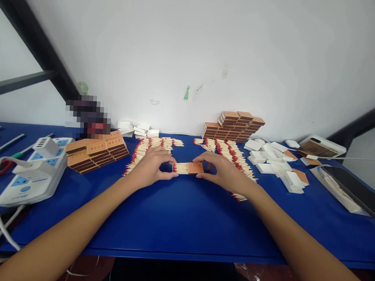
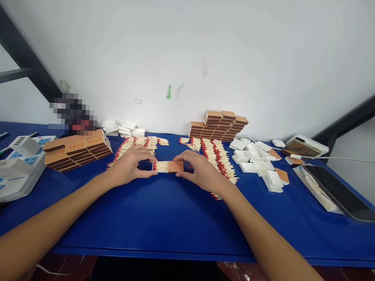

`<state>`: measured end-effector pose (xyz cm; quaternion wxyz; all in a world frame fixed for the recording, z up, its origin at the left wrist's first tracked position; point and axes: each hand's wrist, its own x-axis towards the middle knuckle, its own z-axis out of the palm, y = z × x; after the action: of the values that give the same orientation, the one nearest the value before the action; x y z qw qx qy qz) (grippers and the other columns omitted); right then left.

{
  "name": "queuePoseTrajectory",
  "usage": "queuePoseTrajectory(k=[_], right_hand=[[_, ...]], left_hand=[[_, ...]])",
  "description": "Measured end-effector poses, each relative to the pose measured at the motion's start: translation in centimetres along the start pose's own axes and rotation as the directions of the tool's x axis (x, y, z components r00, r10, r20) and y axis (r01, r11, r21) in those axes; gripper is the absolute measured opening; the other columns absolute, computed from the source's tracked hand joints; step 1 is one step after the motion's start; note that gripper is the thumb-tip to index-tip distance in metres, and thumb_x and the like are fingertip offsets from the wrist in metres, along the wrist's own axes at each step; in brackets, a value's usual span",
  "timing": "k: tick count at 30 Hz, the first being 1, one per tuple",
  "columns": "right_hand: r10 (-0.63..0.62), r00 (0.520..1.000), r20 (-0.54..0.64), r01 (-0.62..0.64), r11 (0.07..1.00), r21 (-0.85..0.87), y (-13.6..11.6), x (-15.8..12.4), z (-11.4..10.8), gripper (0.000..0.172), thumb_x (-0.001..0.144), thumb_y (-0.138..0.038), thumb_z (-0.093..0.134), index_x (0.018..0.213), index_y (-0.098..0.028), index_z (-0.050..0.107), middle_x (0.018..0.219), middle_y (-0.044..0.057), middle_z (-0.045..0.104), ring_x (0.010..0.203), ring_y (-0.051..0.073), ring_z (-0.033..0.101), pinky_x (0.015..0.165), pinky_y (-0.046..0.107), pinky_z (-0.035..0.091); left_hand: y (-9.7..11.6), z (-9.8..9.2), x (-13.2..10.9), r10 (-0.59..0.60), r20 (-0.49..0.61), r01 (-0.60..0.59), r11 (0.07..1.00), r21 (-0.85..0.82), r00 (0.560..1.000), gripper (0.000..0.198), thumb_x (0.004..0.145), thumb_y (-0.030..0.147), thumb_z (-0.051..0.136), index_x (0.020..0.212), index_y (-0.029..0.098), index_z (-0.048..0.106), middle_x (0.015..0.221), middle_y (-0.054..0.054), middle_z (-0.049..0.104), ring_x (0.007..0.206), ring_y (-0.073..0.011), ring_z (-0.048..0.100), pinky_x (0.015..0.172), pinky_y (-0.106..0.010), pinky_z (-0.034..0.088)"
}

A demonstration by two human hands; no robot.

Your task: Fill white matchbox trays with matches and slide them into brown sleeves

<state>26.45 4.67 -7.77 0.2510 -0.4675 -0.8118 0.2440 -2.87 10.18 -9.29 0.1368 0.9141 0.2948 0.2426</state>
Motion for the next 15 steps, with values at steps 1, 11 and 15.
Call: queuePoseTrajectory(k=[1, 11, 15], right_hand=[[-0.002, 1.000, -0.007, 0.002, 1.000, 0.006, -0.13, -0.01, -0.05, 0.033, 0.094, -0.039, 0.074, 0.124, -0.026, 0.072, 0.125, 0.009, 0.072, 0.106, 0.026, 0.068, 0.085, 0.041, 0.058], [-0.011, 0.994, -0.105, 0.024, 0.992, 0.128, -0.30, -0.05, -0.05, 0.035, 0.091, -0.042, 0.080, 0.121, -0.025, 0.073, 0.121, 0.008, 0.075, 0.103, 0.025, 0.071, 0.087, 0.040, 0.063], [-0.038, 0.988, -0.152, 0.060, 0.988, 0.143, -0.23, 0.01, -0.09, 0.033, 0.090, -0.044, 0.081, 0.116, -0.026, 0.074, 0.118, 0.008, 0.076, 0.101, 0.024, 0.072, 0.082, 0.038, 0.064]], left_hand=[[-0.07, -0.03, 0.01, -0.003, -0.009, 0.003, 1.000, -0.009, 1.000, 0.024, 0.091, 0.042, 0.083, 0.103, 0.023, 0.076, 0.096, -0.003, 0.075, 0.095, -0.0227, 0.060, 0.093, -0.038, 0.045], [-0.28, -0.04, 0.10, -0.009, -0.064, 0.002, 0.995, -0.103, 0.998, 0.023, 0.091, 0.042, 0.083, 0.100, 0.023, 0.075, 0.095, -0.001, 0.075, 0.090, -0.0207, 0.060, 0.085, -0.035, 0.044], [-0.43, -0.11, 0.09, -0.046, -0.110, 0.027, 0.985, -0.172, 0.993, 0.023, 0.091, 0.042, 0.084, 0.101, 0.023, 0.075, 0.094, -0.001, 0.073, 0.088, -0.0199, 0.060, 0.081, -0.033, 0.045]])
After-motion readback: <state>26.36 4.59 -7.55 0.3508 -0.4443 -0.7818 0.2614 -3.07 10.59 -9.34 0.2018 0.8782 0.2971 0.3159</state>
